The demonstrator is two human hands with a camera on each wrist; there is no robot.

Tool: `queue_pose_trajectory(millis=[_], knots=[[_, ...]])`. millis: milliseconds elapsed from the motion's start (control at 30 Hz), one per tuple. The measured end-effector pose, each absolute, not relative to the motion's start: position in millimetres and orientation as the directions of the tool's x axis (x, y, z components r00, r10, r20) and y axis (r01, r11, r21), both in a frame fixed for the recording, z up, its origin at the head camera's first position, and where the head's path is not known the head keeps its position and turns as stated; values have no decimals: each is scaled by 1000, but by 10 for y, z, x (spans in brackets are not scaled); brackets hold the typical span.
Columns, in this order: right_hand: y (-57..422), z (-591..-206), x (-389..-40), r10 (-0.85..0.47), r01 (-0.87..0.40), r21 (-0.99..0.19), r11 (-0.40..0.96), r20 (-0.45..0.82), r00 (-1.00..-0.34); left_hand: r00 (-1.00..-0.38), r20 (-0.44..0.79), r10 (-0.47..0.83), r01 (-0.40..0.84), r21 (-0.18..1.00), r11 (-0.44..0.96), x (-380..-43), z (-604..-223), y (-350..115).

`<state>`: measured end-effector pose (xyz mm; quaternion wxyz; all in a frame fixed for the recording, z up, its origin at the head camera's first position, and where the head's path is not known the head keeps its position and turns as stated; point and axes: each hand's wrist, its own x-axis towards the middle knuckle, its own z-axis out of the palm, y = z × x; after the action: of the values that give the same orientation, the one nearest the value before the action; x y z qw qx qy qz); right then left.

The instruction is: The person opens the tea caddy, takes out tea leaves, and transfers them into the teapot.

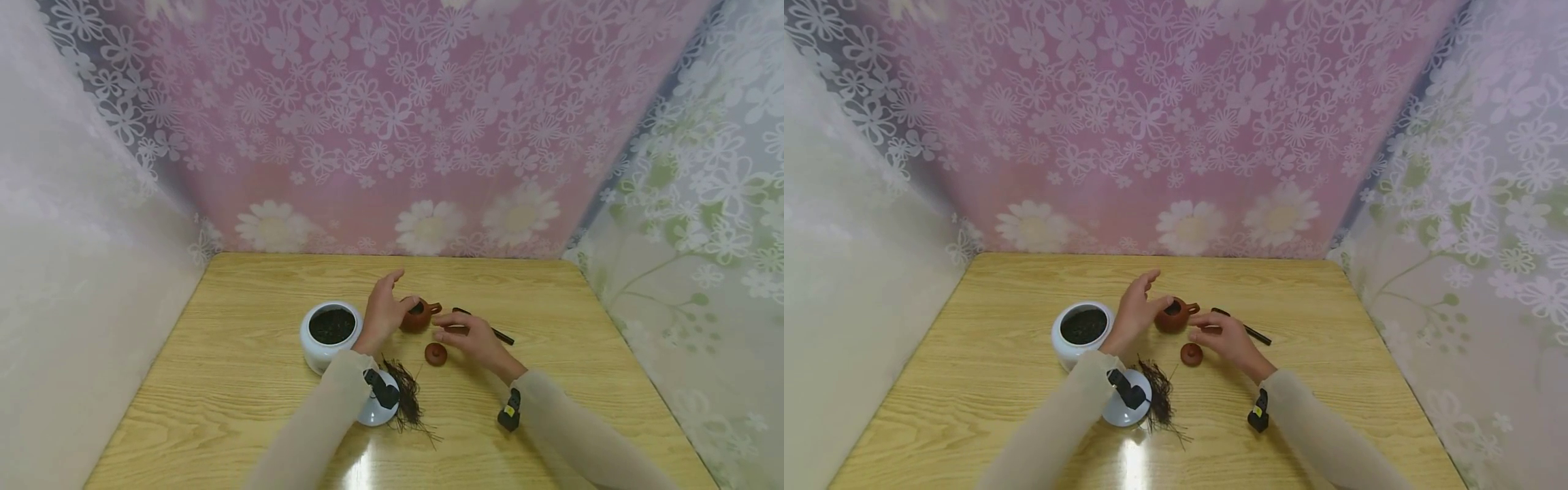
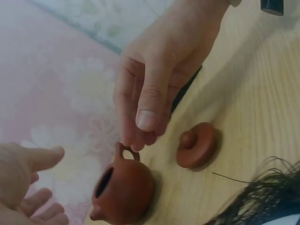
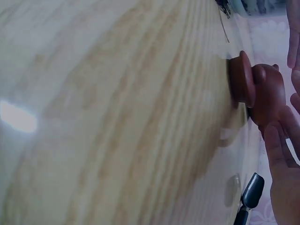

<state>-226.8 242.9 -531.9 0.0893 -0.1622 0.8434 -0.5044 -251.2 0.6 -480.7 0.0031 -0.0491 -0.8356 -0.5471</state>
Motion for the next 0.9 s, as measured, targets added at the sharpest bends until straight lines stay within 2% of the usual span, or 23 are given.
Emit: queue_pose_trajectory(millis=[233,500,900], knots=[[2412,-5399,-2252,-397,-209,-871,444,17,-918,-995,17,98,52,927,372,-2465,-4999,9],[2393,-5447,-2237,-473,-287,-845,451,46,-880,-996,18,91,55,908,415,-2460,-5198,33],[2364,-5498,-2225,-490,-353,-775,524,65,-870,-998,15,68,44,891,452,-2432,-5296,51]])
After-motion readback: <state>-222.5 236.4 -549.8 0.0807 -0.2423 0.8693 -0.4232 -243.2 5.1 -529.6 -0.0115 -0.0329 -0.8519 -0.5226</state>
